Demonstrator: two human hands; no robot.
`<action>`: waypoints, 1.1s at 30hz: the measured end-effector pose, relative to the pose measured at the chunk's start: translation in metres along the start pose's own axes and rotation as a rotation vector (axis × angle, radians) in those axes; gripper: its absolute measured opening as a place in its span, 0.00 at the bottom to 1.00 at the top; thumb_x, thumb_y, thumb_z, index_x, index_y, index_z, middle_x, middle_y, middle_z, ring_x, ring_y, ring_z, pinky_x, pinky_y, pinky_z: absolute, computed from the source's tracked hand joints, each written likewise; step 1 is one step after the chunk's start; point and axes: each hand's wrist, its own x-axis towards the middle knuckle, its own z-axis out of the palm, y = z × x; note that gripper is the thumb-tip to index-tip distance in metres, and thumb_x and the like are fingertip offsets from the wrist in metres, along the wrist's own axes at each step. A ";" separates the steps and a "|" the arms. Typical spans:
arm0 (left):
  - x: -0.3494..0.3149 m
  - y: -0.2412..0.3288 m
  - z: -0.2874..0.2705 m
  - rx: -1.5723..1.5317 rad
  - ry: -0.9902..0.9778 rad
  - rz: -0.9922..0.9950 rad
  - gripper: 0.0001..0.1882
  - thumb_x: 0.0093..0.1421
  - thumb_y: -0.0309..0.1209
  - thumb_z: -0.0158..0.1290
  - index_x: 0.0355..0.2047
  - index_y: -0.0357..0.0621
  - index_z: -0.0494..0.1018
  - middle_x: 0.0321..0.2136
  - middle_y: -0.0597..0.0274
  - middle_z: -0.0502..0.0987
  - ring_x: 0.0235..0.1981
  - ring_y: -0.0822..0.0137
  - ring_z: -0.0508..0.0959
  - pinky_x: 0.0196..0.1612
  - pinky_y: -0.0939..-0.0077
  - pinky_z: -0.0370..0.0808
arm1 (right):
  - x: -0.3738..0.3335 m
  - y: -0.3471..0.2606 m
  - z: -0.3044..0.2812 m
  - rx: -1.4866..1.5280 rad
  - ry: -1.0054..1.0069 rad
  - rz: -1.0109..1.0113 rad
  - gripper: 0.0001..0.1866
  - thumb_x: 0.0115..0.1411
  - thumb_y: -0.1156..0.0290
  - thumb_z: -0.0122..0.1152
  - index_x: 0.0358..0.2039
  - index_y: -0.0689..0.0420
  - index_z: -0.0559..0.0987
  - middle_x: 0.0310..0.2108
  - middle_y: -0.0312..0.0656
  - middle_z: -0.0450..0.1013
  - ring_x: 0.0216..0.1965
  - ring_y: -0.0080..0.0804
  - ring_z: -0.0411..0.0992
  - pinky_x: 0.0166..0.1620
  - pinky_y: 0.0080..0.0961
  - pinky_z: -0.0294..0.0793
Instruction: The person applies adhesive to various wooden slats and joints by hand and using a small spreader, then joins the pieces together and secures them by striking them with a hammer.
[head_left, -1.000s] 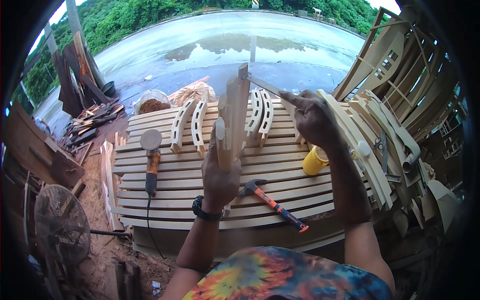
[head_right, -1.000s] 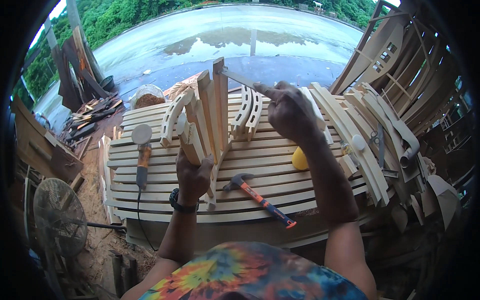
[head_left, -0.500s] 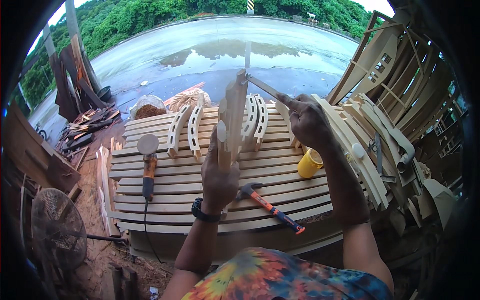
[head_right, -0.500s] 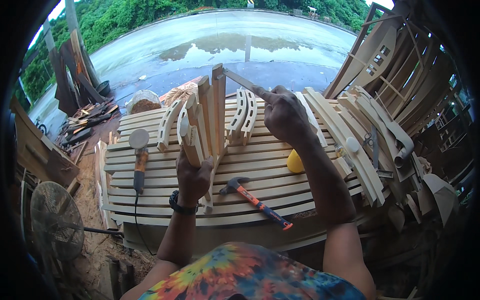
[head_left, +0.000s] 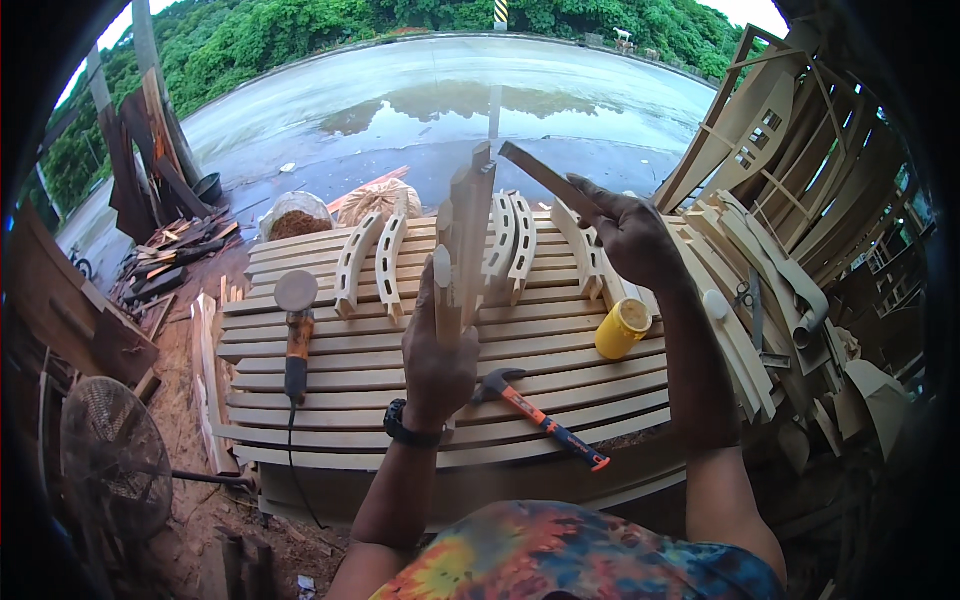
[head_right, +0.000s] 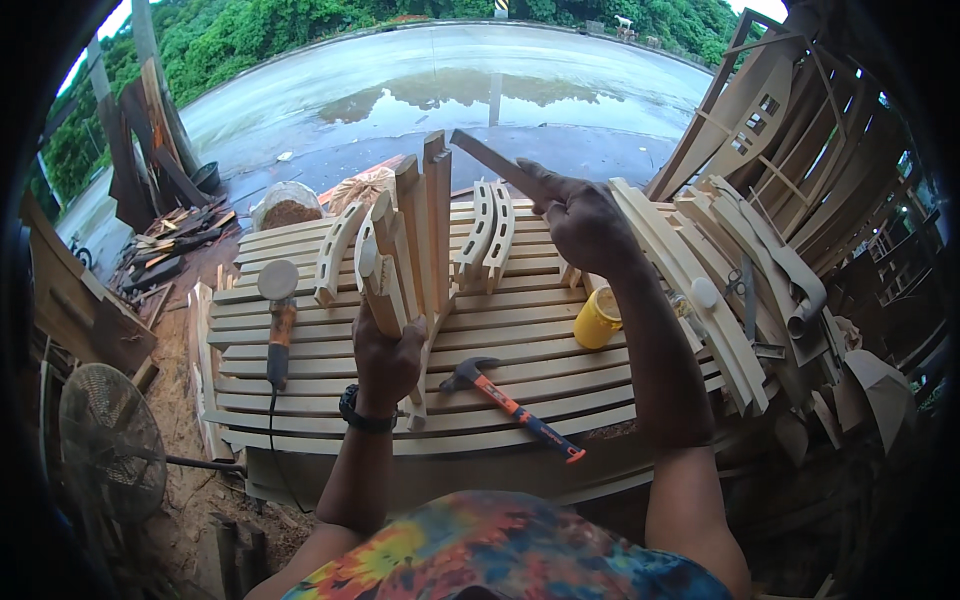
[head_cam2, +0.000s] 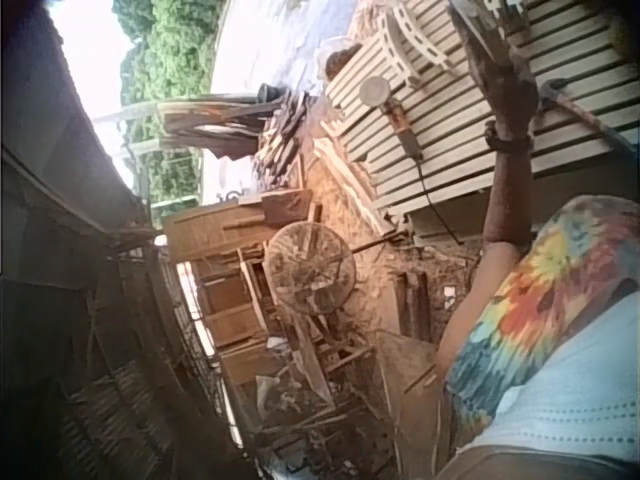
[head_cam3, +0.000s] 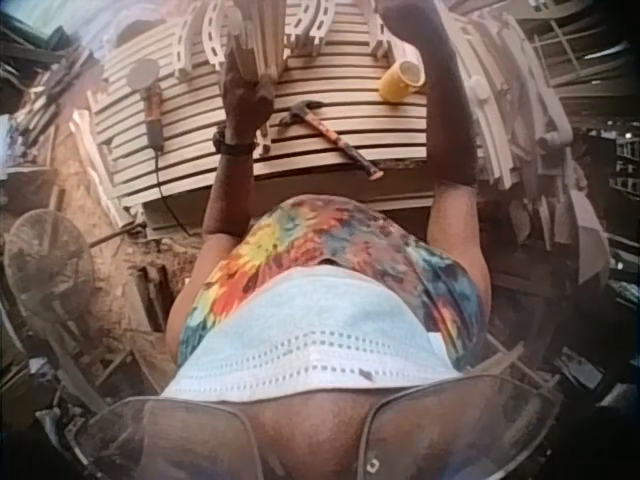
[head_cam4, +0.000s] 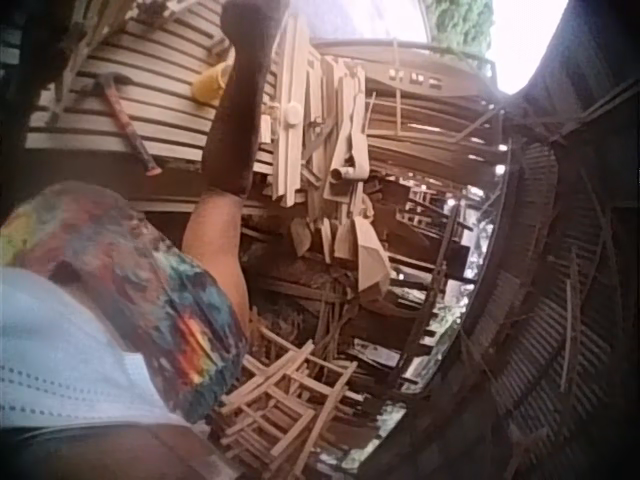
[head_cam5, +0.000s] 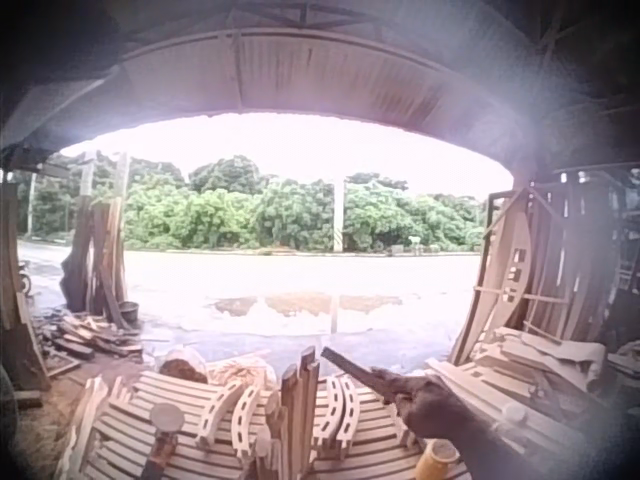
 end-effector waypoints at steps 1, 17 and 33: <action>0.000 0.001 0.000 0.001 0.001 -0.001 0.46 0.52 0.16 0.48 0.74 0.35 0.50 0.61 0.36 0.71 0.50 0.41 0.80 0.53 0.53 0.78 | 0.000 -0.003 0.001 0.187 -0.055 0.120 0.24 0.66 0.73 0.55 0.63 0.50 0.77 0.39 0.45 0.83 0.25 0.29 0.74 0.35 0.29 0.78; 0.002 0.006 -0.002 -0.142 0.068 -0.022 0.36 0.53 0.17 0.50 0.65 0.32 0.58 0.47 0.41 0.79 0.43 0.51 0.83 0.47 0.60 0.81 | 0.028 0.014 0.018 0.256 -0.233 0.086 0.24 0.67 0.63 0.63 0.62 0.53 0.78 0.34 0.43 0.83 0.31 0.23 0.76 0.42 0.24 0.78; 0.001 0.004 -0.002 -0.085 0.050 0.007 0.45 0.54 0.13 0.47 0.74 0.39 0.50 0.58 0.37 0.73 0.50 0.45 0.81 0.51 0.57 0.80 | 0.019 -0.019 0.006 -0.314 0.061 -0.129 0.22 0.60 0.74 0.59 0.55 0.51 0.83 0.34 0.47 0.81 0.35 0.48 0.81 0.41 0.43 0.81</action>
